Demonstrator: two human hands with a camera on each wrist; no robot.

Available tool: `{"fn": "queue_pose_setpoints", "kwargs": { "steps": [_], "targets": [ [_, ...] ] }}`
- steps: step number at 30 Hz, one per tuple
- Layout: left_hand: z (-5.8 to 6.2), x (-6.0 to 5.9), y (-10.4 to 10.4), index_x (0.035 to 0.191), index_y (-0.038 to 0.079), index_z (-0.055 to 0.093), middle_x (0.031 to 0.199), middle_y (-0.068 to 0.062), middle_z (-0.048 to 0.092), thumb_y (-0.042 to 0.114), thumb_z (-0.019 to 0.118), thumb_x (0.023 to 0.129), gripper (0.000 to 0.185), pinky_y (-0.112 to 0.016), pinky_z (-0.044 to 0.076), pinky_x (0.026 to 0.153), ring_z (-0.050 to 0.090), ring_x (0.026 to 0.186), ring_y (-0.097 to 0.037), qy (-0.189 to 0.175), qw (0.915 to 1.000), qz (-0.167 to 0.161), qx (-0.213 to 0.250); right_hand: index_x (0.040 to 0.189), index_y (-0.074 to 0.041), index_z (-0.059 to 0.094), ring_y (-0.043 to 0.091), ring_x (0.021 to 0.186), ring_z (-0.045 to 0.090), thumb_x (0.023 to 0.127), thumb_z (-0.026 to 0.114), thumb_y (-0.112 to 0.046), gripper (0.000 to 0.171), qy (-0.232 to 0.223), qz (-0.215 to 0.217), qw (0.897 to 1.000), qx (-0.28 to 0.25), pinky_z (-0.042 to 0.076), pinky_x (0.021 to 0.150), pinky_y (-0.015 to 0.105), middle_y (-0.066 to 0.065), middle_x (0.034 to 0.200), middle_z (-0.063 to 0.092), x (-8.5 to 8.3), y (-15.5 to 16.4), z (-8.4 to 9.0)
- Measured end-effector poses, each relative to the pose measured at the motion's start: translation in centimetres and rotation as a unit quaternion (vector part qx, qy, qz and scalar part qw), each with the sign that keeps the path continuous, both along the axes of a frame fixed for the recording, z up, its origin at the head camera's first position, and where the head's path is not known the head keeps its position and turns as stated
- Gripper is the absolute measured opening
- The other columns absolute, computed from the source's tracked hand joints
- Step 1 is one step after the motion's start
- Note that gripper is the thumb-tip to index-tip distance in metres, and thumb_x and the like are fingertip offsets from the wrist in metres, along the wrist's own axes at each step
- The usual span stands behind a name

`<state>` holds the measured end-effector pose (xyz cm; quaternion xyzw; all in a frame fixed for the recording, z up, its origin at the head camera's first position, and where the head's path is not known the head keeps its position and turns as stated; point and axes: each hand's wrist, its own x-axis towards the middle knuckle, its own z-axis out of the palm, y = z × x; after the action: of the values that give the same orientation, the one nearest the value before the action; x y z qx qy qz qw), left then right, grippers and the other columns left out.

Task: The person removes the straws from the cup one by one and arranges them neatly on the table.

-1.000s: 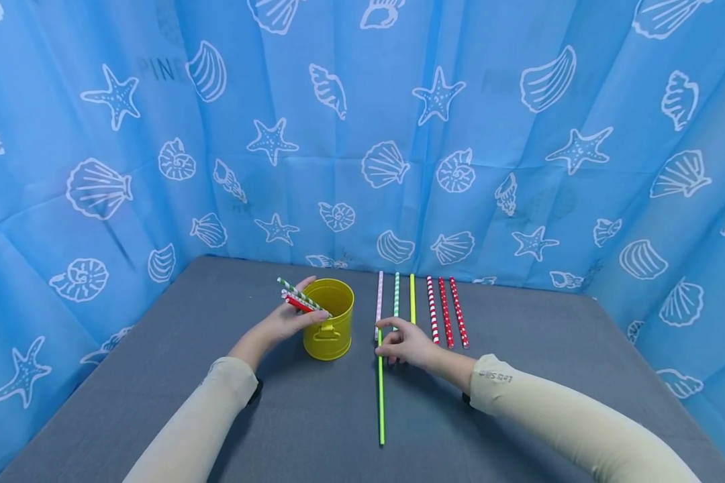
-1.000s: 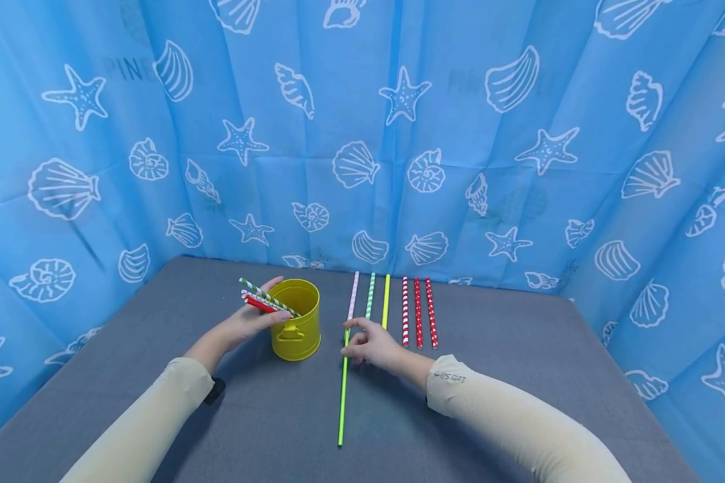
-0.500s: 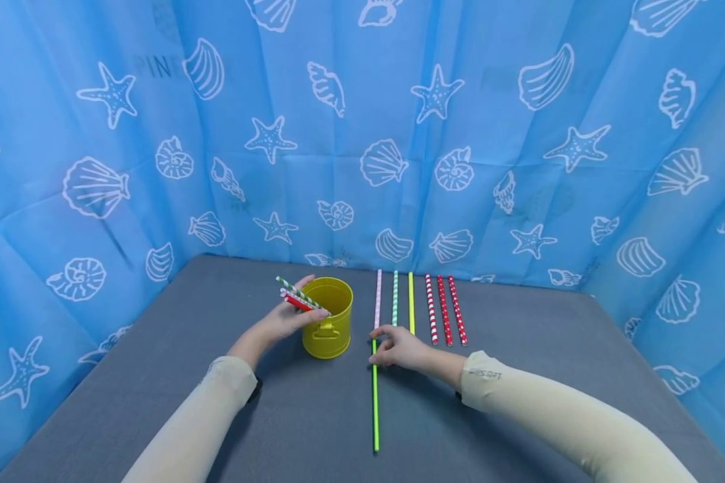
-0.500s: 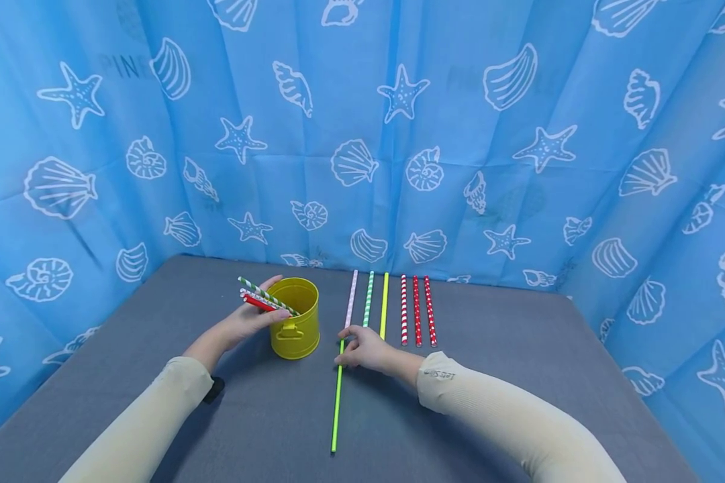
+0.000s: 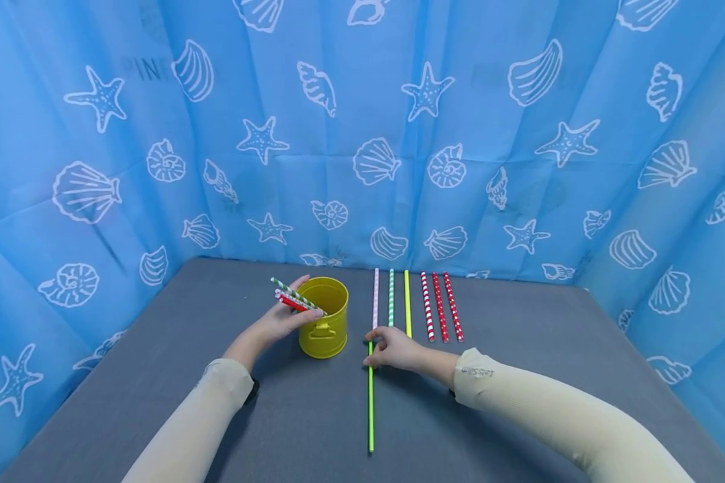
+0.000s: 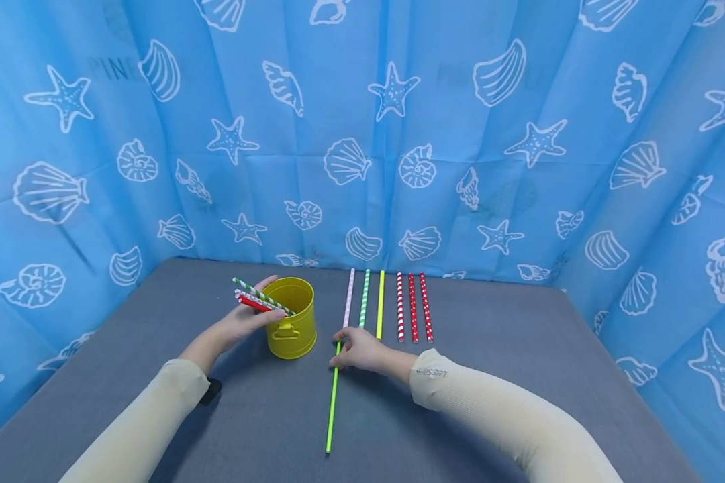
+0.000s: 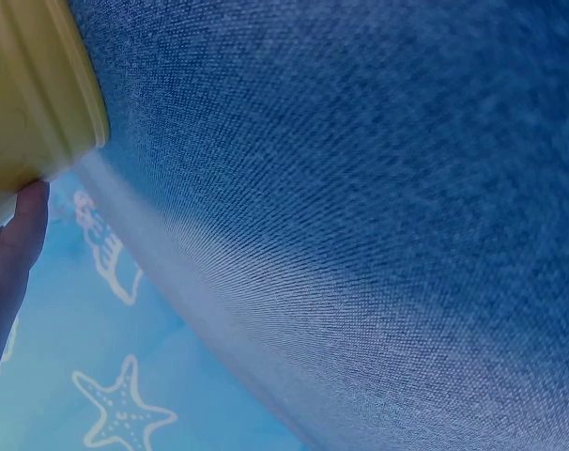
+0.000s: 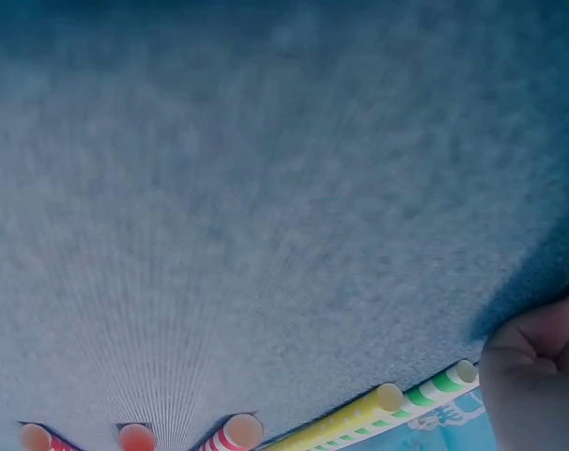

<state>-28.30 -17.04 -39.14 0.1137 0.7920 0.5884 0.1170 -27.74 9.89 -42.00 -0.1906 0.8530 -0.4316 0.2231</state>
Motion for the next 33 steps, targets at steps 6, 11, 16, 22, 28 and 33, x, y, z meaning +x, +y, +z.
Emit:
{"fn": "queue_pose_setpoints", "kwargs": {
  "steps": [6, 11, 16, 22, 28, 33],
  "targets": [
    [0.0, 0.0, 0.0, 0.156, 0.018, 0.006, 0.153, -0.019, 0.023, 0.022, 0.062, 0.093, 0.085, -0.060, 0.015, 0.112, 0.024, 0.139, -0.038, -0.005, 1.0000, 0.007, 0.001, 0.126, 0.007, 0.052, 0.011, 0.063, 0.054, 0.086, 0.073, -0.008, 0.047, 0.002, 0.013, 1.000, 0.002, 0.042, 0.061, 0.025, 0.000, 0.069, 0.061, 0.3, 0.0, 0.0],
    [0.0, 0.0, 0.1, 0.156, 0.018, 0.006, 0.153, -0.019, 0.023, 0.023, 0.063, 0.093, 0.085, -0.061, 0.014, 0.112, 0.023, 0.139, -0.038, -0.004, 1.0000, 0.006, 0.002, 0.123, 0.007, 0.054, 0.011, 0.062, 0.055, 0.085, 0.074, -0.007, 0.045, 0.013, 0.010, 1.000, 0.004, 0.042, 0.060, 0.025, 0.000, 0.067, 0.061, 0.4, 0.0, -0.1],
    [0.1, 0.1, 0.3, 0.156, 0.018, 0.005, 0.153, -0.020, 0.022, 0.025, 0.064, 0.093, 0.087, -0.062, 0.014, 0.112, 0.023, 0.139, -0.039, -0.004, 1.0000, 0.005, -0.001, 0.125, 0.007, 0.053, 0.013, 0.062, 0.056, 0.086, 0.073, -0.007, 0.046, 0.016, 0.018, 1.000, 0.001, 0.042, 0.060, 0.025, 0.000, 0.066, 0.060, 0.4, 0.5, 0.1],
    [0.1, 0.1, 0.4, 0.156, 0.018, 0.006, 0.153, -0.020, 0.022, 0.022, 0.062, 0.093, 0.085, -0.062, 0.014, 0.112, 0.023, 0.139, -0.039, -0.003, 1.0000, 0.004, 0.000, 0.138, 0.003, 0.047, 0.012, 0.059, 0.048, 0.086, 0.074, -0.012, 0.061, 0.056, 0.054, 0.996, 0.035, 0.038, 0.056, 0.025, -0.001, 0.064, 0.052, 0.5, 2.3, 0.5],
    [0.0, 0.2, 0.3, 0.156, 0.017, 0.006, 0.153, -0.020, 0.022, 0.024, 0.063, 0.093, 0.085, -0.063, 0.014, 0.111, 0.023, 0.139, -0.039, -0.001, 1.0000, 0.003, 0.001, 0.150, -0.009, 0.037, 0.014, 0.065, 0.044, 0.085, 0.076, -0.028, 0.078, 0.086, 0.121, 0.983, 0.104, 0.032, 0.057, 0.026, 0.000, 0.072, 0.045, 1.0, 2.8, 0.4],
    [0.0, 0.2, 0.2, 0.156, 0.017, 0.006, 0.153, -0.020, 0.022, 0.024, 0.063, 0.092, 0.086, -0.062, 0.014, 0.112, 0.022, 0.139, -0.039, -0.001, 1.0000, 0.003, 0.003, 0.149, -0.013, 0.040, 0.013, 0.069, 0.044, 0.083, 0.077, -0.036, 0.079, 0.118, 0.138, 0.971, 0.153, 0.030, 0.059, 0.027, 0.000, 0.073, 0.041, 1.2, 2.5, 0.2]
  ]
}}
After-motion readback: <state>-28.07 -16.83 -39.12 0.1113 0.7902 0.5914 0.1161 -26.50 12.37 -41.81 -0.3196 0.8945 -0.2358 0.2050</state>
